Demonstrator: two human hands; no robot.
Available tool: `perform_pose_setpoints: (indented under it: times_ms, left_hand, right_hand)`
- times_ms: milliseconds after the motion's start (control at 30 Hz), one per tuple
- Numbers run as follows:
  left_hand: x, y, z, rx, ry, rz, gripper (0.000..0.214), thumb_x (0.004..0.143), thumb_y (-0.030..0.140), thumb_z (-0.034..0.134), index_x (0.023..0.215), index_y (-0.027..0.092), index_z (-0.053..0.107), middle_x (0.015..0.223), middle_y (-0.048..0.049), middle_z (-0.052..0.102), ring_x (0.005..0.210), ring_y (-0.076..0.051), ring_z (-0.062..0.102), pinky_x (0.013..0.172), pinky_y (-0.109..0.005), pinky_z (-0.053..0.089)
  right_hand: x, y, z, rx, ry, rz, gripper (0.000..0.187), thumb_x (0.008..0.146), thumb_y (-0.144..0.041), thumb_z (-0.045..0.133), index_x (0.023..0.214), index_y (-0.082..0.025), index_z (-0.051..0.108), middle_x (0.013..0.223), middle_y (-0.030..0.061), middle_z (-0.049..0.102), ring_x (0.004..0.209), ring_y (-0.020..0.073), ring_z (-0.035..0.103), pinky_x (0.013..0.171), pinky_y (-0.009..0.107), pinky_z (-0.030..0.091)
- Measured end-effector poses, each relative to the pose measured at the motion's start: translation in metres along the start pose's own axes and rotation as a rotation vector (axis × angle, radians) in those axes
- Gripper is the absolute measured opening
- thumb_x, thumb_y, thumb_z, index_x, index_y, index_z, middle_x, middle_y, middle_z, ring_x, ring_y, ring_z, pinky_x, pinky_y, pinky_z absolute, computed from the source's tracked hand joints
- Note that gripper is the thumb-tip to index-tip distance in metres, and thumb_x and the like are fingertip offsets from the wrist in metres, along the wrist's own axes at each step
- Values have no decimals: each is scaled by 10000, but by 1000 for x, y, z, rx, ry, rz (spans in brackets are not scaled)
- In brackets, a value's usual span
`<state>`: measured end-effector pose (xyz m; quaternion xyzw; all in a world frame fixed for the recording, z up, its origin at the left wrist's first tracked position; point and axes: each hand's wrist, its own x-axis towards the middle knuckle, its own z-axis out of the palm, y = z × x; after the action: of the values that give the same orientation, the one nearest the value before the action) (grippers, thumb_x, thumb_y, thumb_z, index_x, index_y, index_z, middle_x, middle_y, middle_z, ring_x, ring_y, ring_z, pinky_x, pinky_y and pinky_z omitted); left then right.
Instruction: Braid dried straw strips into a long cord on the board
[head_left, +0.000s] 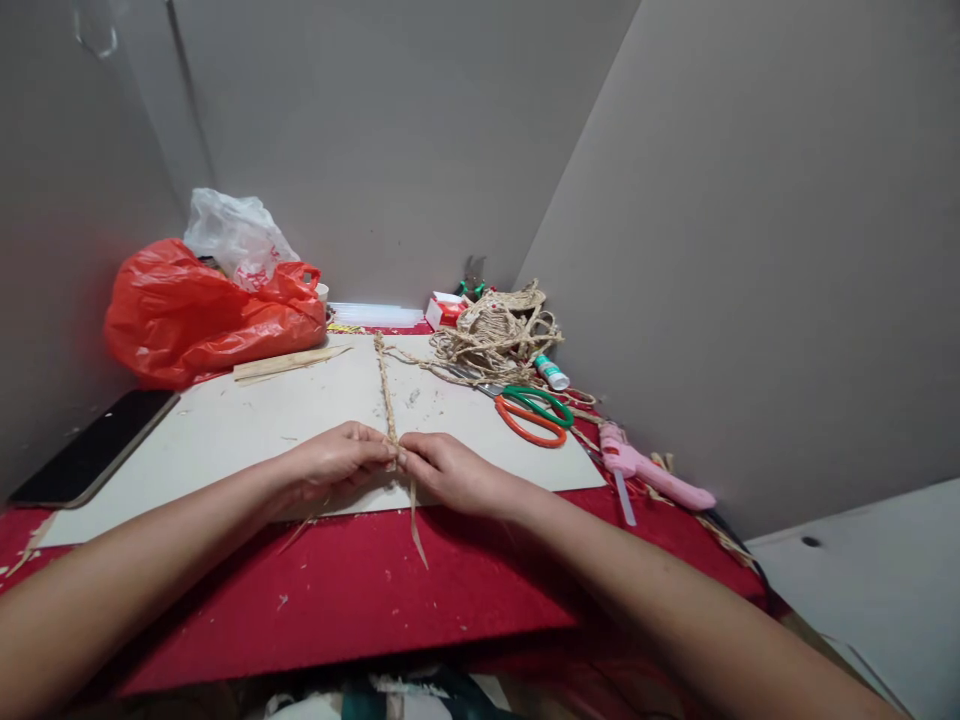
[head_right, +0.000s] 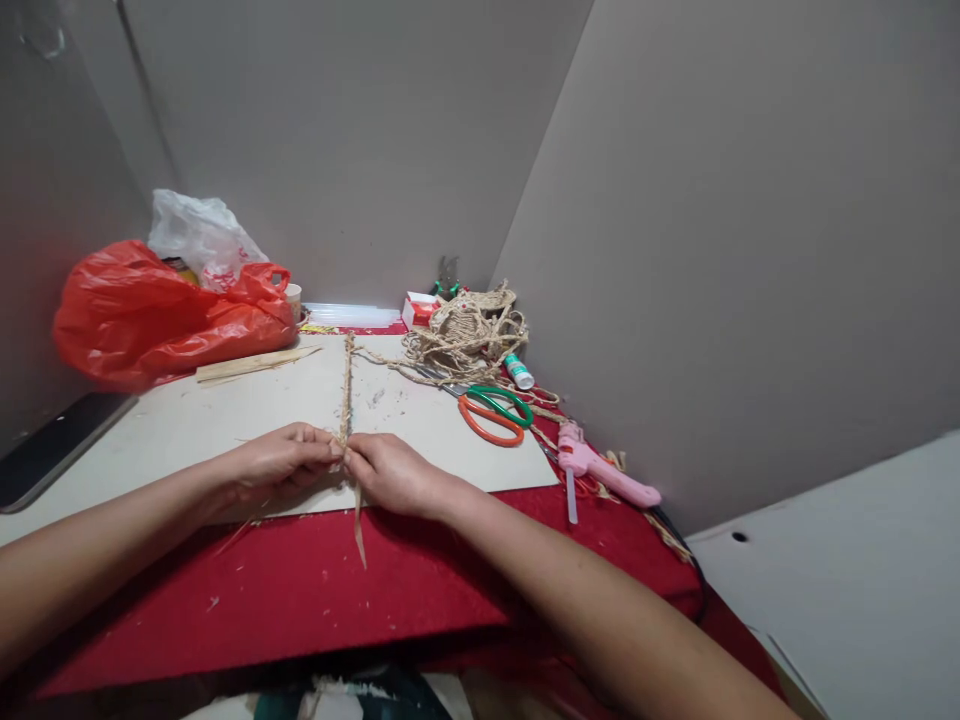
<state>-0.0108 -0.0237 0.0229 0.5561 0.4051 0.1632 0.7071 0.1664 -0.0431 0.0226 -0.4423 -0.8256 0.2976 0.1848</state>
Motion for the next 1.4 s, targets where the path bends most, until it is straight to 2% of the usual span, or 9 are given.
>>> perform_pose_setpoints:
  times_ms: [233,367,567,867,933,1033,1133,1267,1400]
  left_hand:
    - [2,-3,9,-109,59,-73,185,737,303,556,635,152,521,440,93,251,360,-26,119,382,-232,26]
    - [0,-5,13,-34,135,-39,192,749,286,516,612,152,530,383,92,240,332,-33,126,370,-235,35]
    - [1,-6,16,58,200,46,183,723,264,520,585,144,539,356,83,299,315,-33,157,368,-237,59]
    - [-4,-9,18,3,155,81,234,722,260,512,516,156,476,377,77,310,338,-36,170,384,-243,74]
    - [-4,-11,19,-6,174,92,244,722,258,515,507,164,447,376,81,292,340,-37,173,384,-241,81]
    - [-3,-13,19,-34,195,102,289,731,280,521,496,175,390,382,85,266,345,-36,164,385,-239,79]
    - [-3,-15,21,-69,180,115,346,750,361,527,501,182,368,386,89,250,351,-36,154,391,-237,81]
    - [-3,-18,23,-24,235,136,302,709,410,582,578,148,508,405,71,365,369,-42,250,414,-222,147]
    - [-2,-20,23,31,277,140,306,683,420,593,625,120,573,460,43,453,418,-55,315,447,-218,199]
  right_hand:
    - [-6,0,3,-145,-11,-11,252,884,-190,377,803,-121,605,708,50,601,601,107,456,600,215,342]
    - [-8,-2,-5,-112,-69,-9,265,887,-221,386,799,-124,616,716,53,610,623,114,474,607,217,346]
    - [-11,-10,-16,-54,-75,127,249,836,-198,419,719,-118,623,649,29,581,589,109,449,566,219,335]
    - [-20,-18,30,417,-11,363,231,871,-259,334,733,-172,498,427,-32,476,350,111,485,384,196,335]
    - [-21,-18,35,333,9,342,260,880,-260,321,709,-172,496,454,-5,520,381,121,523,407,202,356]
    - [-20,-18,39,4,115,266,300,887,-260,346,675,-161,534,567,64,609,515,142,571,528,236,383]
    - [-20,-21,41,-278,168,212,299,899,-275,352,789,-145,597,755,126,670,650,177,588,612,272,362]
    - [-33,-35,35,-292,41,143,290,915,-261,328,961,-140,587,799,117,658,640,167,552,606,270,336]
    - [-50,-56,7,-80,-259,-52,252,894,-291,414,739,-167,570,660,34,588,563,113,462,549,232,319]
